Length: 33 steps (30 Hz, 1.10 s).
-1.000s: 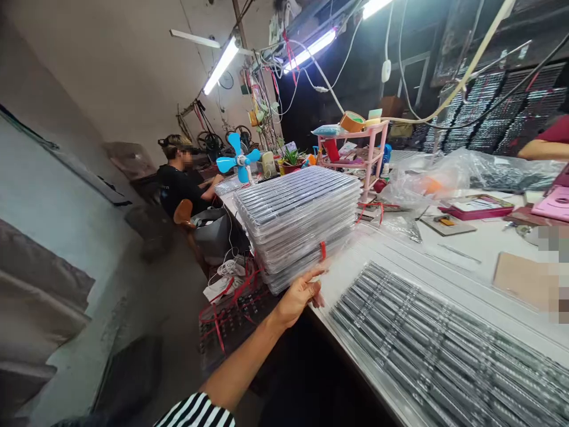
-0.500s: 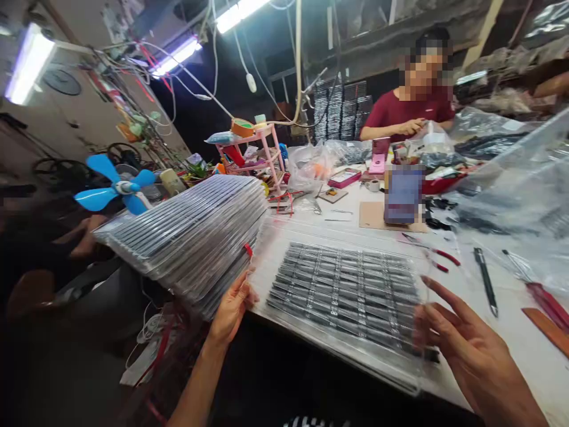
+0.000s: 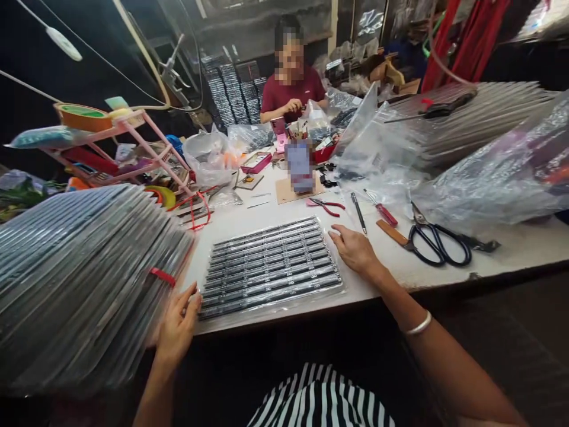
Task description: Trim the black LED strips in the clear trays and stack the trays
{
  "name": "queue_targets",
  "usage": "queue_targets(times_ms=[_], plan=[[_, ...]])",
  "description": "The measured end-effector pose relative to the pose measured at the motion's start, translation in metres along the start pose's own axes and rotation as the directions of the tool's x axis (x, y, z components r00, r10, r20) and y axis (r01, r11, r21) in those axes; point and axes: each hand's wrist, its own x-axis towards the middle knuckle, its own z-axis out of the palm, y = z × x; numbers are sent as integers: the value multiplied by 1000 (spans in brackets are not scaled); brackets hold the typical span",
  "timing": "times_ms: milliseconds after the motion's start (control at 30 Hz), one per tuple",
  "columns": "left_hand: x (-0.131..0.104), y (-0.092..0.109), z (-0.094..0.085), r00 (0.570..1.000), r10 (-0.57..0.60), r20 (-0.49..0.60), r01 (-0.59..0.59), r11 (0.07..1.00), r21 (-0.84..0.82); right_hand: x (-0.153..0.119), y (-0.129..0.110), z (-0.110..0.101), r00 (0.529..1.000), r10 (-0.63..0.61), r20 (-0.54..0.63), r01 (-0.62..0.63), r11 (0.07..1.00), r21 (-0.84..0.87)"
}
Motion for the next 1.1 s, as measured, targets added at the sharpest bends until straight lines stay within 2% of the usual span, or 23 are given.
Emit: queue_targets(times_ms=[67, 200, 333, 467, 567, 700, 767, 833, 933, 1033, 1100], plan=[[17, 0, 1, 997, 71, 22, -71, 997, 9, -3, -5, 4, 998, -56, 18, 57, 997, -55], [45, 11, 11, 975, 205, 89, -216, 967, 134, -7, -18, 12, 992, -124, 33, 128, 968, -216], [44, 29, 22, 977, 183, 114, -209, 933, 294, -6, -31, 18, 976, -202, 82, 218, 902, -374], [38, 40, 21, 968, 191, 160, -245, 844, 477, -3, -40, 22, 957, -257, 138, 292, 838, -462], [45, 40, 17, 958, 222, 181, -280, 854, 439, -18, -35, 22, 963, -246, 110, 268, 827, -494], [59, 40, 20, 933, 291, 212, -349, 878, 327, -63, -19, 16, 970, -239, 37, 226, 840, -494], [59, 42, 23, 924, 315, 215, -367, 889, 274, -84, -11, 14, 959, -284, -20, 243, 852, -464], [56, 42, 25, 926, 317, 204, -361, 901, 241, -94, -2, 16, 919, -380, -109, 309, 863, -400], [52, 40, 26, 943, 290, 162, -322, 921, 222, -82, 15, 29, 876, -441, -196, 356, 865, -354], [48, 39, 18, 960, 259, 105, -276, 938, 211, -46, 31, 44, 847, -493, -197, 440, 860, -259], [36, 42, 4, 965, 251, 79, -262, 945, 198, -17, 33, 46, 813, -556, -172, 514, 825, -236]])
